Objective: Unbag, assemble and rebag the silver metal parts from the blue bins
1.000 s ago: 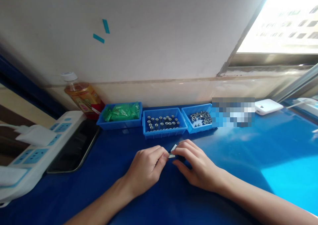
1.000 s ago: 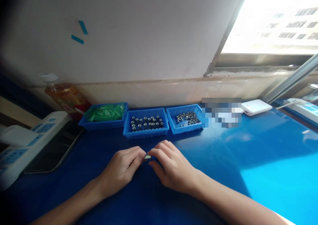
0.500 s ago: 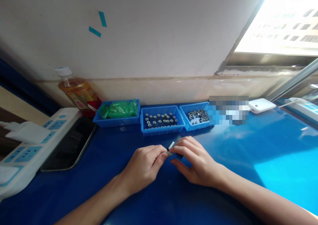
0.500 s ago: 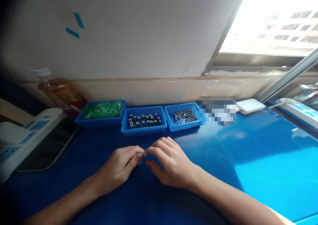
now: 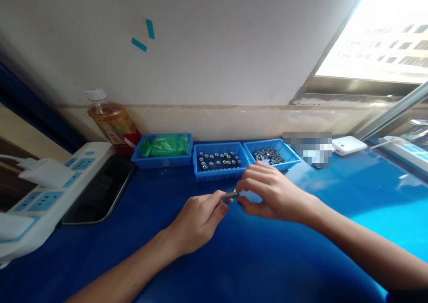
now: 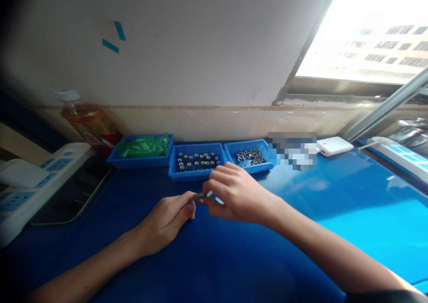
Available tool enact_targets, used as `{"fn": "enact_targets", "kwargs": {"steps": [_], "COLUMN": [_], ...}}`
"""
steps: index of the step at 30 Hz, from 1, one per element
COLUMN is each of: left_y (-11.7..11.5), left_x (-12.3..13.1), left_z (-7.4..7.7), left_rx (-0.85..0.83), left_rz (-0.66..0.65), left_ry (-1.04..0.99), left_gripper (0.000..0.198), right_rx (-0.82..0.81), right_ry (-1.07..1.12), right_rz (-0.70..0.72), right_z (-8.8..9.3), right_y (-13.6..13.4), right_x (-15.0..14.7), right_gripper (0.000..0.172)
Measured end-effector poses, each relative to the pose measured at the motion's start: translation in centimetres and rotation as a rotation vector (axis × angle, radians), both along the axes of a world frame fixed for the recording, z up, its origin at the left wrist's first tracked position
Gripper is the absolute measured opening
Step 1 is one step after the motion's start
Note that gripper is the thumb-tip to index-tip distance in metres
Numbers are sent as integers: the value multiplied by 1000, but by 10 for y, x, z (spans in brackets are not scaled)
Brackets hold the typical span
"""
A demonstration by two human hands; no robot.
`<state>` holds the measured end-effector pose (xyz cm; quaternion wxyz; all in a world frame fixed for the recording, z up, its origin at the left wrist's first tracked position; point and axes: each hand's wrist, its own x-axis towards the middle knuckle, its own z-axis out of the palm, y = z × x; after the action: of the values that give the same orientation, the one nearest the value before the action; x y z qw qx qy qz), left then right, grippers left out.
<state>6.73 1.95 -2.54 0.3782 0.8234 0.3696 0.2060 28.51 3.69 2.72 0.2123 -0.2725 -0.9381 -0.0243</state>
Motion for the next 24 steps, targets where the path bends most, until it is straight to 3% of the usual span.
{"fn": "enact_targets", "kwargs": {"steps": [4,8,13,24], "left_y": [-1,-1,0,1], "left_x": [0,0,-2,-4], "left_z": [0,0,1,2], "left_rx": [-26,-23,3,47], "left_rz": [11,-3,-29,-42], "left_ry": [-5,-2,9,7], "left_gripper": [37,40,40,37], "right_rx": [-27,-18,20,6], "right_ry": [-223,-480,-630,-726], "right_rz": [-4,11,42,108], "right_z": [36,52,51,35], "right_y": [46,89,112,121], "right_x": [-4,-17,-35,-51], "right_gripper": [9,11,14,10]}}
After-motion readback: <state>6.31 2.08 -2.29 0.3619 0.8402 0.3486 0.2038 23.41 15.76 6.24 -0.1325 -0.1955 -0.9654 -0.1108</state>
